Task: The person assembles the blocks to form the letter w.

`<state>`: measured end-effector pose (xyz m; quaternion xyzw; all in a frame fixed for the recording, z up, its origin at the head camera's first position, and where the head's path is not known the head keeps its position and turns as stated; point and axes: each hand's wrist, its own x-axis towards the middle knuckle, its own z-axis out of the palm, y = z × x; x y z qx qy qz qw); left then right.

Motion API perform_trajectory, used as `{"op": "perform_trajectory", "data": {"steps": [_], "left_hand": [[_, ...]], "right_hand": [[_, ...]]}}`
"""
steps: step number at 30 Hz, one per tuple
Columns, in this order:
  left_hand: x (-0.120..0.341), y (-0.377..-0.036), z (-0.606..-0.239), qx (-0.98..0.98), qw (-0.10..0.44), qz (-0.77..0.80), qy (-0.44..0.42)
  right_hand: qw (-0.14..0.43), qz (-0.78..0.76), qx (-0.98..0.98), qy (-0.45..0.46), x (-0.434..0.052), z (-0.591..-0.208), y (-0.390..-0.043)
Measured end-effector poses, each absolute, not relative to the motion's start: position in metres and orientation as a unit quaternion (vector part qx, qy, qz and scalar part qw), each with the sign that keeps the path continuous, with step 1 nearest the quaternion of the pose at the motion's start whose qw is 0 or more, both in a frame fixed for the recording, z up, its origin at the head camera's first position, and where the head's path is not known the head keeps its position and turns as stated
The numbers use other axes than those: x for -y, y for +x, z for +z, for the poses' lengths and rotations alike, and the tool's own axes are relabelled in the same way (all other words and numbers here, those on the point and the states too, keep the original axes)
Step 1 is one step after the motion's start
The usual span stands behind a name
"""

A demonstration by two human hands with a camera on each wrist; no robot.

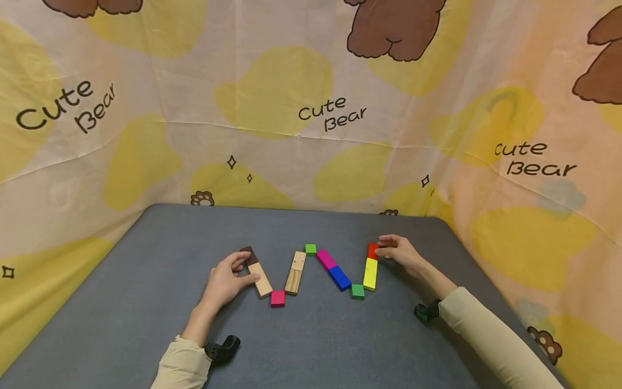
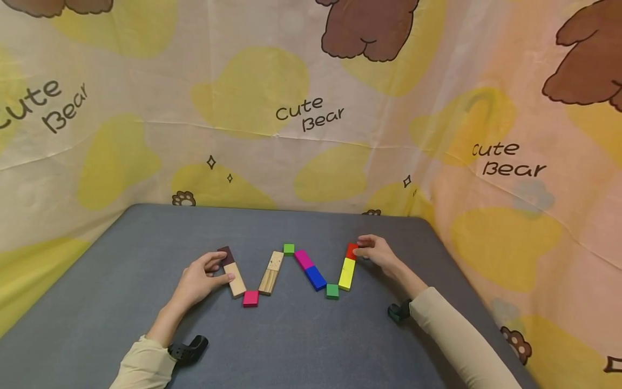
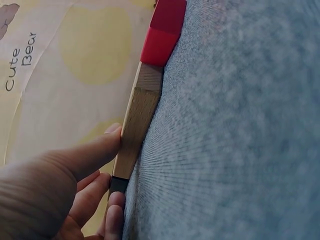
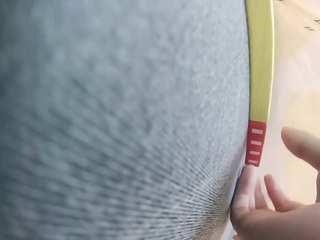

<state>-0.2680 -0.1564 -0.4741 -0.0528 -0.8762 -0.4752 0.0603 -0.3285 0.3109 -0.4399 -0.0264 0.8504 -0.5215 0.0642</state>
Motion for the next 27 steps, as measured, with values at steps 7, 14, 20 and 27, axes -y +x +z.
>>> {"op": "perform_trajectory", "data": {"steps": [7, 14, 20, 27], "left_hand": [[0.153, -0.269, -0.473, 0.878, 0.069, -0.470, -0.065], [0.153, -0.268, -0.475, 0.873, 0.088, -0.472, -0.088], [0.154, -0.265, -0.476, 0.867, 0.106, -0.479, -0.090], [0.156, -0.262, -0.473, 0.869, 0.118, -0.473, -0.084]], "right_hand": [[0.026, -0.510, -0.860, 0.009, -0.310, -0.443, -0.317], [-0.004, -0.502, -0.864, 0.039, -0.306, -0.439, -0.301], [-0.020, -0.477, -0.878, 0.030, -0.304, -0.438, -0.289], [-0.051, -0.418, -0.907, 0.014, -0.295, -0.436, -0.277]]}}
